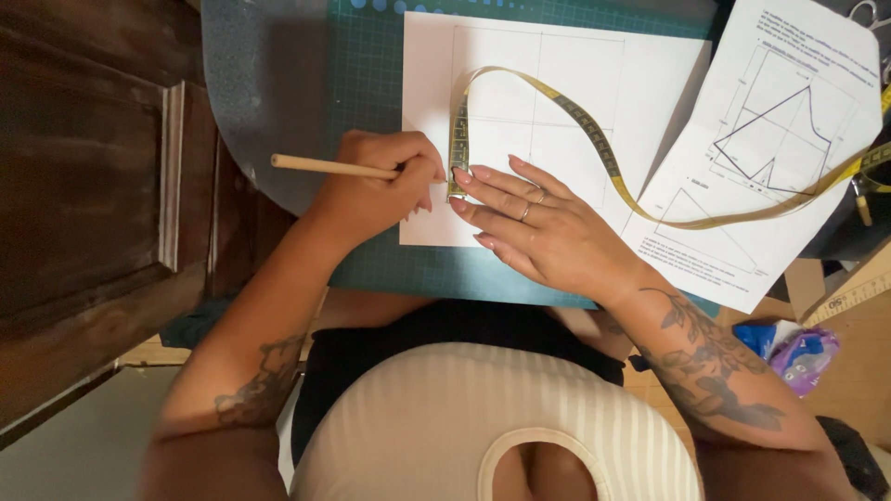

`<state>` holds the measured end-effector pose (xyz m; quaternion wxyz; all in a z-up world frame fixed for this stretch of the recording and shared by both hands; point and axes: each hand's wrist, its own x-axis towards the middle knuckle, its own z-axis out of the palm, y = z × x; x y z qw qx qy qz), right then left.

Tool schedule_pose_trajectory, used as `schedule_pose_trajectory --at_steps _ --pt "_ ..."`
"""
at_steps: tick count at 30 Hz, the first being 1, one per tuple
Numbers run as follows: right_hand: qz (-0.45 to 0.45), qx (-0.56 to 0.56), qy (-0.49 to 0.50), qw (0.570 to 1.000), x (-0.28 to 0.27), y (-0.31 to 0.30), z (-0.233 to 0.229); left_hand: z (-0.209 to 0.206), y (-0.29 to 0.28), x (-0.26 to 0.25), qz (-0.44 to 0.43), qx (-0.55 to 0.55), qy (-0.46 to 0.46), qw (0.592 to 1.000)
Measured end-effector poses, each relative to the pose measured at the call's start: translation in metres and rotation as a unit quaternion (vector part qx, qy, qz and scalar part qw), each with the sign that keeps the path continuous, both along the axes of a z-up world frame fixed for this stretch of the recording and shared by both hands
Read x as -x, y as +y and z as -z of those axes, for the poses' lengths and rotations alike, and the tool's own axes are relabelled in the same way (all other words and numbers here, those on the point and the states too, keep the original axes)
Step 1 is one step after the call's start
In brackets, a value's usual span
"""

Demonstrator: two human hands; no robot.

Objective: Drafting a sewing pattern on paper using a pencil and a measuring tape based on a reference diagram

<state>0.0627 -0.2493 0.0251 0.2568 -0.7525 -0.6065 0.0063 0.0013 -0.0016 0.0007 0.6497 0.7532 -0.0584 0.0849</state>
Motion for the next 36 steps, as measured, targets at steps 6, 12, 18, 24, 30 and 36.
schedule_pose_trajectory --at_steps 6,12,18,24,30,36 --pt "0.0 -0.007 0.003 1.0 0.0 0.0 0.0 0.001 -0.001 0.0 -0.004 0.013 0.01 1.0" --pt "-0.003 -0.005 0.008 1.0 -0.001 -0.002 0.002 -0.001 0.0 0.002 -0.006 0.01 0.022 1.0" --pt "-0.003 -0.008 0.006 1.0 0.0 -0.001 0.0 0.011 0.0 0.003 -0.028 0.073 0.047 0.996" --pt "-0.007 0.044 -0.044 0.998 0.006 -0.006 -0.001 -0.013 -0.002 0.001 -0.072 0.058 0.03 0.995" --pt "0.076 0.025 -0.045 0.996 0.037 -0.004 0.005 -0.013 -0.012 0.0 -0.095 -0.187 -0.041 0.977" --pt "0.112 -0.059 -0.036 0.991 0.046 0.0 0.011 -0.002 -0.032 -0.012 -0.108 -0.192 -0.045 0.974"
